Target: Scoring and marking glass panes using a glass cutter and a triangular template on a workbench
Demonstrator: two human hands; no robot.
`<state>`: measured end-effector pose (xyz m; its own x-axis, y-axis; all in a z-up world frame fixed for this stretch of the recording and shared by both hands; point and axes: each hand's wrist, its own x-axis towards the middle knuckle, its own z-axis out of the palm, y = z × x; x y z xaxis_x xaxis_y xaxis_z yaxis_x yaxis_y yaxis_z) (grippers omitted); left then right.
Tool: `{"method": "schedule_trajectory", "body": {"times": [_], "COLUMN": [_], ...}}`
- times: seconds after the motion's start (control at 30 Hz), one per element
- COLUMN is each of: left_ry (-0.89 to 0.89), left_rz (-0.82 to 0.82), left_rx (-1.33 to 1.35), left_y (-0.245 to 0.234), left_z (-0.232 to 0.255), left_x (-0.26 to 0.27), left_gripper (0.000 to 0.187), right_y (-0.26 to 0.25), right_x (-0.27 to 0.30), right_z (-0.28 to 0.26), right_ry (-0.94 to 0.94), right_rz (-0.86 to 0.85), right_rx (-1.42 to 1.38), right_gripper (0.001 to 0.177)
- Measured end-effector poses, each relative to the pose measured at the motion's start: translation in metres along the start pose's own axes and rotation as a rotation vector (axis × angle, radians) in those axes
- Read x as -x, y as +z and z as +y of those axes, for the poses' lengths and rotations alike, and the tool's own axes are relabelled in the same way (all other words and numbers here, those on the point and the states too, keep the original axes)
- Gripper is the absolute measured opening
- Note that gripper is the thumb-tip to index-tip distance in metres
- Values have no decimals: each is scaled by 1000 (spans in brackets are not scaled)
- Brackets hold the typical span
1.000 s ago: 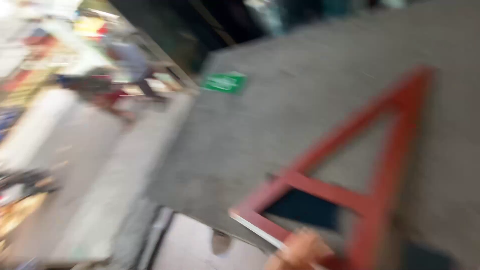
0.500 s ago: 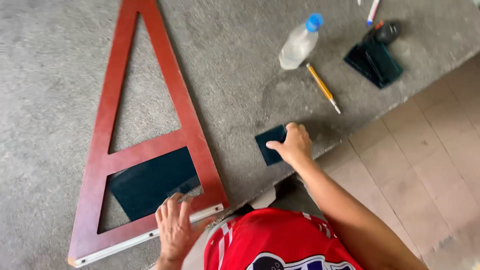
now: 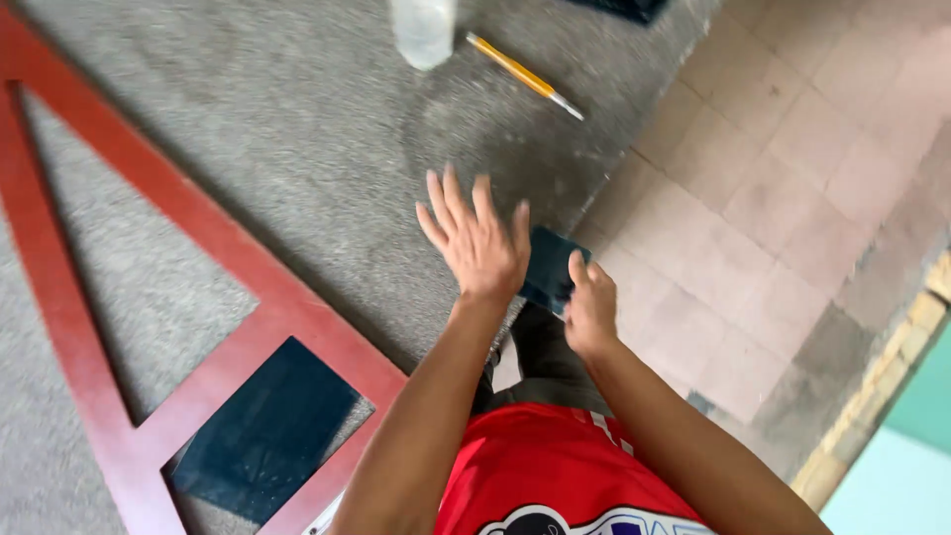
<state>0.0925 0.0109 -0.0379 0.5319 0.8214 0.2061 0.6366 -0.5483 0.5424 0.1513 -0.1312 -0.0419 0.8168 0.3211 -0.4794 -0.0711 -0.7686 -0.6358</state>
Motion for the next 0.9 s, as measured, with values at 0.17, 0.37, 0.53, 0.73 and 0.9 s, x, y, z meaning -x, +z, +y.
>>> {"method": "schedule_trajectory", "body": {"times": [0.17, 0.37, 0.53, 0.73, 0.9], "left_ry": [-84, 46, 141, 156, 131], "left_rz": [-162, -234, -261, -247, -297], "left_rx": [-234, -266, -234, -250, -246], "left_y": [57, 68, 75, 77, 75], "left_z": [22, 20, 22, 29, 24], "left_x": [-6, -8, -27, -36, -31], "left_gripper": [77, 85, 80, 76, 75], "right_y": [39, 10, 23, 31, 46], "right_x": [-42, -26, -44, -60, -64], "right_z": [20, -59, -63, -54, 3], "right_ry": [640, 716, 717, 852, 917], "right_rz": [346, 250, 275, 453, 433], "right_rx": [-882, -530, -504, -734, -645], "right_gripper": [74, 101, 91, 65, 51]}}
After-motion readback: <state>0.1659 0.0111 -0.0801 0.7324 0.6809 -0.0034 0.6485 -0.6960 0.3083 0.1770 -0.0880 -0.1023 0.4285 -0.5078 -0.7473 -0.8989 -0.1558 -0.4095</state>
